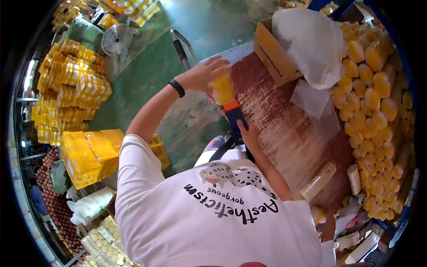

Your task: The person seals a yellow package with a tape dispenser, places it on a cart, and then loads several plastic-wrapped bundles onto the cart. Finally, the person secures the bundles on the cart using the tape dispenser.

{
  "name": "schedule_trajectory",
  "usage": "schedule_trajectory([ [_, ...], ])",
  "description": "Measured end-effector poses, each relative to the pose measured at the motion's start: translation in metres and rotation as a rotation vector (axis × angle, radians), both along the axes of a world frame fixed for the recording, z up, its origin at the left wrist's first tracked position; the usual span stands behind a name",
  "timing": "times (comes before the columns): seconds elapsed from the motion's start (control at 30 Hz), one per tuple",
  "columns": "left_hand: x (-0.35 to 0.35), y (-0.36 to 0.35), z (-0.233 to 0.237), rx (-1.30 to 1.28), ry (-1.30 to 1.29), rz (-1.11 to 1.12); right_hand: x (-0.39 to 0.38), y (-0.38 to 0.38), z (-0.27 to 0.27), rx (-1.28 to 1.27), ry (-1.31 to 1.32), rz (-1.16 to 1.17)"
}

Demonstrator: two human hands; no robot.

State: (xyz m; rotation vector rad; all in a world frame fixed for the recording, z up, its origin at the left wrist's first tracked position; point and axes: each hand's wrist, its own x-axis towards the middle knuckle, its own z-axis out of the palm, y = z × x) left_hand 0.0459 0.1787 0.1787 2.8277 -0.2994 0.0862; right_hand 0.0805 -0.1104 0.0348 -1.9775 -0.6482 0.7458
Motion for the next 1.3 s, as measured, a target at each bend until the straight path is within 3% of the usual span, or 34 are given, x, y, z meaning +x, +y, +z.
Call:
schedule_trajectory([
  [0.03,0.0,-0.004,0.002,-0.024,0.029,0.039,0.002,0.009,0.003,0.011,0.03,-0.011],
  [0.13,0.011,-0.015,0.01,-0.051,0.163,0.277,0.003,0.035,-0.034,0.015,-0.355,-0.219],
  [0.17,0.015,-0.02,0.011,-0.055,0.217,0.375,0.01,0.03,-0.032,-0.071,-0.144,-0.133],
  [0.3,0.019,-0.043,0.003,0.041,-0.008,0.327,0.025,0.015,0.002,-0.123,-0.159,-0.079],
  [0.4,0.013,-0.071,0.011,-0.129,-0.066,0.309,0.027,-0.028,0.062,-0.168,-0.133,-0.039],
  [0.5,0.01,-0.065,0.002,-0.493,0.01,0.305,0.031,-0.067,0.099,-0.149,-0.138,-0.099],
  [0.53,0.01,-0.061,-0.016,-0.625,0.011,0.274,0.032,-0.073,0.106,-0.188,-0.159,-0.103],
  [0.57,0.011,-0.061,-0.038,-0.869,0.129,0.388,0.034,-0.078,0.11,-0.226,-0.178,-0.104],
  [0.7,0.015,-0.034,-0.131,-1.299,0.239,0.587,0.055,-0.051,0.09,-0.312,-0.201,-0.054],
  [0.8,0.0,-0.011,-0.118,-0.253,0.275,0.558,0.057,-0.011,0.069,-0.247,-0.34,0.021],
  [0.83,-0.006,-0.013,-0.106,-0.074,0.221,0.456,0.054,-0.001,0.069,-0.295,-0.336,0.056],
  [0.97,-0.004,-0.034,-0.109,0.093,0.088,-0.026,0.055,0.024,0.081,-0.402,-0.329,0.151],
  [1.07,0.004,-0.06,-0.138,0.199,0.044,-0.06,0.065,0.011,0.072,-0.319,-0.247,0.136],
  [1.13,0.014,-0.052,-0.143,0.112,0.029,-0.065,0.067,-0.009,0.077,-0.28,-0.204,0.105],
  [1.3,0.016,-0.052,-0.147,0.18,-0.038,-0.065,0.068,-0.104,0.046,-0.266,-0.175,-0.037],
])
